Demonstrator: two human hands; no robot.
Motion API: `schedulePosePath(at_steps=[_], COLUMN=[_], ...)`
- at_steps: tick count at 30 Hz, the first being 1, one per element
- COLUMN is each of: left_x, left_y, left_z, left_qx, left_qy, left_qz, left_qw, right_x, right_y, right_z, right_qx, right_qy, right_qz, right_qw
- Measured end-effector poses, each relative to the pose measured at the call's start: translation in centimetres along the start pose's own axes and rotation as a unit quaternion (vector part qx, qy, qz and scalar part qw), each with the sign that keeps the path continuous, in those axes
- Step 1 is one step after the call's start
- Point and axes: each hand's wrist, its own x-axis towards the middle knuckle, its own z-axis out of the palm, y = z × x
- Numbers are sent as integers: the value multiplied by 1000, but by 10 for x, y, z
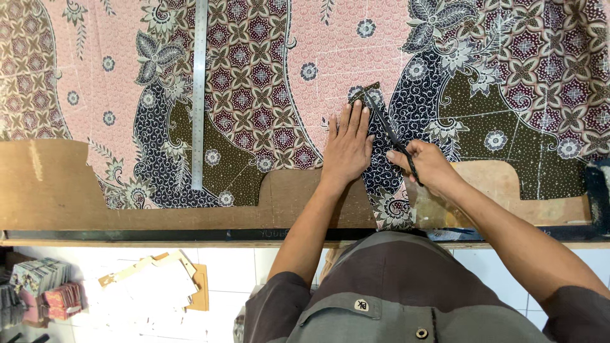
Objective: The person uses shears to cut a patterned fabric laid on a wooden table, following a marked outline. They periodically lift and reposition the cut pieces to continue cutting along the pattern.
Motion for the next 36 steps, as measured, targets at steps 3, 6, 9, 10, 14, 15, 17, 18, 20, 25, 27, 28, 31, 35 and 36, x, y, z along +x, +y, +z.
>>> schedulePosePath(at_steps=[3,6,9,10,14,15,17,18,20,25,27,28,31,35,36], left_x=[1,2,4,4,26,38,56,64,76,74,54,36,-40,-113,-119], left_y=[0,0,-1,-1,0,3,9,12,19,46,66,81,123,136,133], left_z=[2,3,1,0,-2,-1,1,3,6,-1,-13,-19,-47,-83,-88], left_qx=[8,30,-13,-39,-123,-123,-128,-133,-115,-95,-274,-363,-550,-557,-557], left_qy=[1,-5,15,25,47,63,71,63,58,111,-28,-86,-103,-133,-115], left_qz=[4,7,2,-2,-42,-53,-75,-84,-75,65,28,10,150,162,162], left_qw=[1000,1000,1000,999,990,989,986,986,989,987,961,928,815,804,807], right_x=[0,-8,-27,-34,-48,-50,-56,-57,-58,-67,-75,-81,-98,-121,-128], right_y=[-10,-11,5,14,54,65,87,96,111,130,131,130,125,135,142], right_z=[2,2,-6,-12,-52,-64,-87,-99,-121,-132,-124,-119,-100,-51,-43], right_qx=[-19,1,33,39,-42,-97,-203,-258,-362,-438,-436,-431,-306,4,18], right_qy=[1,-13,11,32,155,203,292,306,330,298,305,322,207,-199,-272], right_qz=[6,-11,-44,-25,21,-34,-143,-124,-85,-103,-162,-221,-379,-316,-322], right_qw=[1000,1000,998,998,987,974,924,908,867,842,831,814,848,928,907])
